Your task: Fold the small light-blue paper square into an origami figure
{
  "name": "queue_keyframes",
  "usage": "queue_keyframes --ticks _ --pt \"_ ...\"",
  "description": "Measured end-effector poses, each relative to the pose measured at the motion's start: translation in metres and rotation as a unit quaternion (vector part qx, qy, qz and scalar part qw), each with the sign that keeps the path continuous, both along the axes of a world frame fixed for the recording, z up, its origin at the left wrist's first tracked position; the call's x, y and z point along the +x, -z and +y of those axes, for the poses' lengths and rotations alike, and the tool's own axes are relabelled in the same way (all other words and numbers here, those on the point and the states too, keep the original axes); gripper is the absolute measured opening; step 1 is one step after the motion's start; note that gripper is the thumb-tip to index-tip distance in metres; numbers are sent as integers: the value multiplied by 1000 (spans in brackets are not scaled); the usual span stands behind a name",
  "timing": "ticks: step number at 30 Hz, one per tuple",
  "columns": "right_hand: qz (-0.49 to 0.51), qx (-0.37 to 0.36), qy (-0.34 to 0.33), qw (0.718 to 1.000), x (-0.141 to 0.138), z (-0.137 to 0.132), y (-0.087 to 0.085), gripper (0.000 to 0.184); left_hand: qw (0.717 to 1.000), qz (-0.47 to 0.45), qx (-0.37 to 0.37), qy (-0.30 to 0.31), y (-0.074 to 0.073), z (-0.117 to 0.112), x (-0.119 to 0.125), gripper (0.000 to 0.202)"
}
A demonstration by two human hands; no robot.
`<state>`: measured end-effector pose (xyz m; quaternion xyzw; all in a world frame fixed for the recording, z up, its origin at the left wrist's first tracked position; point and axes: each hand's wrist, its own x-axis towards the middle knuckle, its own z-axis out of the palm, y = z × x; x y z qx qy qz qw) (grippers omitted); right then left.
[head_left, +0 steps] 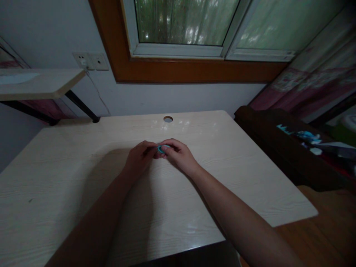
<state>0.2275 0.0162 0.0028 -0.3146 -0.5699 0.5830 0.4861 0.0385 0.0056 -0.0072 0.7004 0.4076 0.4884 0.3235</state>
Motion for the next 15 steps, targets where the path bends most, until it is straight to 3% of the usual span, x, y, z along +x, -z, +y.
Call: queue_keyframes --ticks 8,15 --pt "2 -17 2 1000 0 -1 -3 18 991 -97 -81 35 -4 -3 5 18" --pt "1 -26 -7 1000 0 -1 0 20 990 -98 -92 30 -2 -2 4 19"
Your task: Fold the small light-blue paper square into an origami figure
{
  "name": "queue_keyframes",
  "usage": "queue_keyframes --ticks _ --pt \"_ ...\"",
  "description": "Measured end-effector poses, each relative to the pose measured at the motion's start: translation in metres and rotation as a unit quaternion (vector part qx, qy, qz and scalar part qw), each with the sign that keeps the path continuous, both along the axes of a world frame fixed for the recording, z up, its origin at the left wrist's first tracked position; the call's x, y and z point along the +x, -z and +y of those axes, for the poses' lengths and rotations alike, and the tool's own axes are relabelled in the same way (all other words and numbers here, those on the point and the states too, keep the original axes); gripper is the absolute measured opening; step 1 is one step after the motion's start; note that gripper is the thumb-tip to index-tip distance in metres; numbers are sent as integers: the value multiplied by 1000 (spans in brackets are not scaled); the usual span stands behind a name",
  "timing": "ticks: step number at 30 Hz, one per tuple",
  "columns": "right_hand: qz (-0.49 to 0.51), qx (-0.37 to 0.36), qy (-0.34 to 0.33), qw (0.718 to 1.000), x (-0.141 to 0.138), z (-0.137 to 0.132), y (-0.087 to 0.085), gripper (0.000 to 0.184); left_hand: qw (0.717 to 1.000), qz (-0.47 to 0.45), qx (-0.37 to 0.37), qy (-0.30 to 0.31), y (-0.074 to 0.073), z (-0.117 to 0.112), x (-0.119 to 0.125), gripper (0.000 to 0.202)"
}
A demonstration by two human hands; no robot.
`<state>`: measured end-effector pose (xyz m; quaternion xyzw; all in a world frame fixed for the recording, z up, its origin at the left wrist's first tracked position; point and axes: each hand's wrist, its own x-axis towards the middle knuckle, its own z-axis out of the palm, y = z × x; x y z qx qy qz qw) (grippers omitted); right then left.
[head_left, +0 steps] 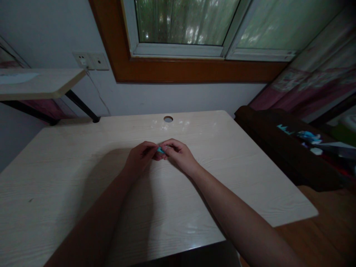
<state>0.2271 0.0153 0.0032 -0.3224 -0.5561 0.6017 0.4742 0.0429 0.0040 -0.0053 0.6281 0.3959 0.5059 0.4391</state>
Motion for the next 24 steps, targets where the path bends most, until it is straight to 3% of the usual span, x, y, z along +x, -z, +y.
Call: queue_keyframes --ticks 8,24 --pt "-42 44 17 998 0 0 2 28 998 47 -10 -40 -4 0 -2 23" --pt "-97 40 44 994 1 2 5 21 1000 1 -11 6 -1 -2 0 20"
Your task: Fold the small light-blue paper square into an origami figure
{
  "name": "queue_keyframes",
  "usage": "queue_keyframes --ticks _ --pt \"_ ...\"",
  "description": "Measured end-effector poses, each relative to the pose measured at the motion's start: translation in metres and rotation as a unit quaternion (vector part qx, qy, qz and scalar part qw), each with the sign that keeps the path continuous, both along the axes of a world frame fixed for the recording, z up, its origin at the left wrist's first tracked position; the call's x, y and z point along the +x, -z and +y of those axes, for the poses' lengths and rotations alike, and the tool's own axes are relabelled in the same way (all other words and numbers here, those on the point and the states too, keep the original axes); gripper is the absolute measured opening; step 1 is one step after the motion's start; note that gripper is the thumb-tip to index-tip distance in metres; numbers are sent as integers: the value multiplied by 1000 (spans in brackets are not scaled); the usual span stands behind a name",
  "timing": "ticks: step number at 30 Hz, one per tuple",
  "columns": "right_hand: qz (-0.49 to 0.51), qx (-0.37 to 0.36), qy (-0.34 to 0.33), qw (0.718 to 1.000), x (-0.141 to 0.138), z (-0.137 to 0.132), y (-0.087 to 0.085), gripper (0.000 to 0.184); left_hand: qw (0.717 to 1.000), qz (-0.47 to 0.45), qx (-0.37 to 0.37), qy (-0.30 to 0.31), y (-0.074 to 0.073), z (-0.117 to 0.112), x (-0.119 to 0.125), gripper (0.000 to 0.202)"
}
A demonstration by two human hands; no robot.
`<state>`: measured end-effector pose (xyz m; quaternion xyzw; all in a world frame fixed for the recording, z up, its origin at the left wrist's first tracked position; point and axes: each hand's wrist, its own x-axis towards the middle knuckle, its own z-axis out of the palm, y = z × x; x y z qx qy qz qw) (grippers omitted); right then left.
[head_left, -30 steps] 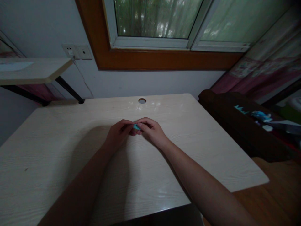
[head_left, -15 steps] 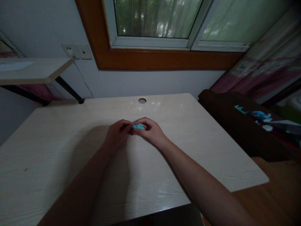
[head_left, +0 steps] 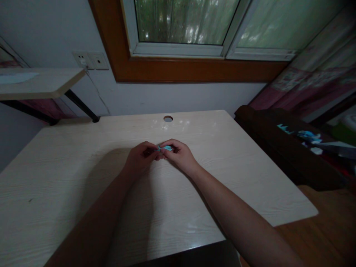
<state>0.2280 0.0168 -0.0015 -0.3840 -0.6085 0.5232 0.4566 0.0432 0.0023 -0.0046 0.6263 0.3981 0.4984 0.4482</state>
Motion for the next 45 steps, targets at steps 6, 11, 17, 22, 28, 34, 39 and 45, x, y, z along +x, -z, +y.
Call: queue_keyframes --ticks 6,11,17,22,28,34,39,45 --pt "-6 18 15 1000 -1 -1 -3 20 1000 8 15 -7 -1 -2 -1 16" --pt "-5 30 12 999 -1 -1 0 21 1000 -4 22 4 0 -3 -1 16" --pt "-14 36 1 999 -1 -2 -1 21 1000 -25 3 10 0 -2 1 18" --pt "-16 36 1 999 -1 -3 -1 26 999 -31 -7 12 -2 -4 1 19" --pt "20 28 33 999 -2 -4 -3 30 997 -63 -40 36 -6 -7 2 21" --pt "8 30 27 999 -1 -4 -4 33 994 -69 -50 69 -10 -8 4 35" --pt "2 40 24 999 -1 -3 1 42 993 -62 -47 84 -10 -8 5 32" --pt "119 23 21 992 -6 2 1 54 994 -88 -28 64 -9 -6 4 36"
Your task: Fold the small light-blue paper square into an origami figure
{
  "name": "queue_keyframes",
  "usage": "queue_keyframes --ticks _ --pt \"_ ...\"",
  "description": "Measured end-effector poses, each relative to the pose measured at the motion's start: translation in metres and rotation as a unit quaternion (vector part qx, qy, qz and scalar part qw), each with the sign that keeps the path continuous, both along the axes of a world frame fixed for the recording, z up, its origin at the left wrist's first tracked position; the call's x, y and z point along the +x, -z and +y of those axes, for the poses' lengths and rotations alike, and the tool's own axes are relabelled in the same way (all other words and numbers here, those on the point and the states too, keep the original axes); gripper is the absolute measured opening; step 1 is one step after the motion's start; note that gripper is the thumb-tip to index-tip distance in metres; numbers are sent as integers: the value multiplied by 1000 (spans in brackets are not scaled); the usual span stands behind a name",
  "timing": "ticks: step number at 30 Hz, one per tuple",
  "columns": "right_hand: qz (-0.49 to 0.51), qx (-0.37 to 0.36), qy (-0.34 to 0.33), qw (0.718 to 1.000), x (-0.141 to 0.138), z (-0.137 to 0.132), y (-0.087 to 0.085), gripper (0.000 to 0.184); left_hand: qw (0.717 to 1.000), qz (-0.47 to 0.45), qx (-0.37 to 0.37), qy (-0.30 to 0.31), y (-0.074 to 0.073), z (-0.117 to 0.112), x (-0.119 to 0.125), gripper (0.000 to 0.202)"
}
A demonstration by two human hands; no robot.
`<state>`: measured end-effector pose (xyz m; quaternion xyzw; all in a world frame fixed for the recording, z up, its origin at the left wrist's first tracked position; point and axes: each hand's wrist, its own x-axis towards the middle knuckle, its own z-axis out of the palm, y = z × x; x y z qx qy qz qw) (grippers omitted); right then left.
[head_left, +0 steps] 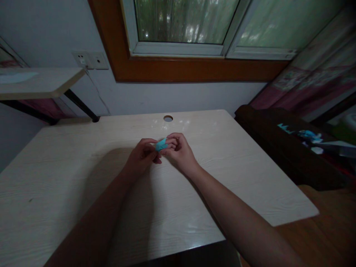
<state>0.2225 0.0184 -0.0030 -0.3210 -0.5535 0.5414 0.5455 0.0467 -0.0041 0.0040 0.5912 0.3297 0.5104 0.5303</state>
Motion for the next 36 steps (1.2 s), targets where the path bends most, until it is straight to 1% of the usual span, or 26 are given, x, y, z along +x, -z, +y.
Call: queue_keyframes --ticks 3,8,12,15,17,23,26,30,33,36 --pt "25 -7 1 1000 0 0 -2 51 1000 -10 -2 5 -1 -1 0 37" --pt "-33 -13 -24 999 3 -2 -3 24 999 -19 -12 25 -1 -1 0 34" --pt "-28 -22 -27 999 4 -3 -5 16 998 -32 -15 49 1 -1 0 35" --pt "-31 -31 -20 999 4 -3 -8 13 998 -32 -22 48 2 -1 0 36" --pt "-33 -33 -14 999 4 -3 -9 13 999 -34 -13 39 2 -1 1 35" --pt "-40 -18 -7 999 5 -1 -5 14 1000 -27 4 12 3 5 2 27" --pt "-34 -27 -18 999 4 -1 -4 14 1000 -7 -6 -10 3 6 0 20" --pt "-27 -40 -39 998 3 -2 -4 16 999 25 -14 -40 3 5 -2 25" --pt "-33 -34 -27 999 3 -2 -5 16 997 48 -7 -66 3 6 -4 25" --pt "-38 -37 -12 999 3 -2 -6 15 995 65 8 -80 5 8 -5 22"
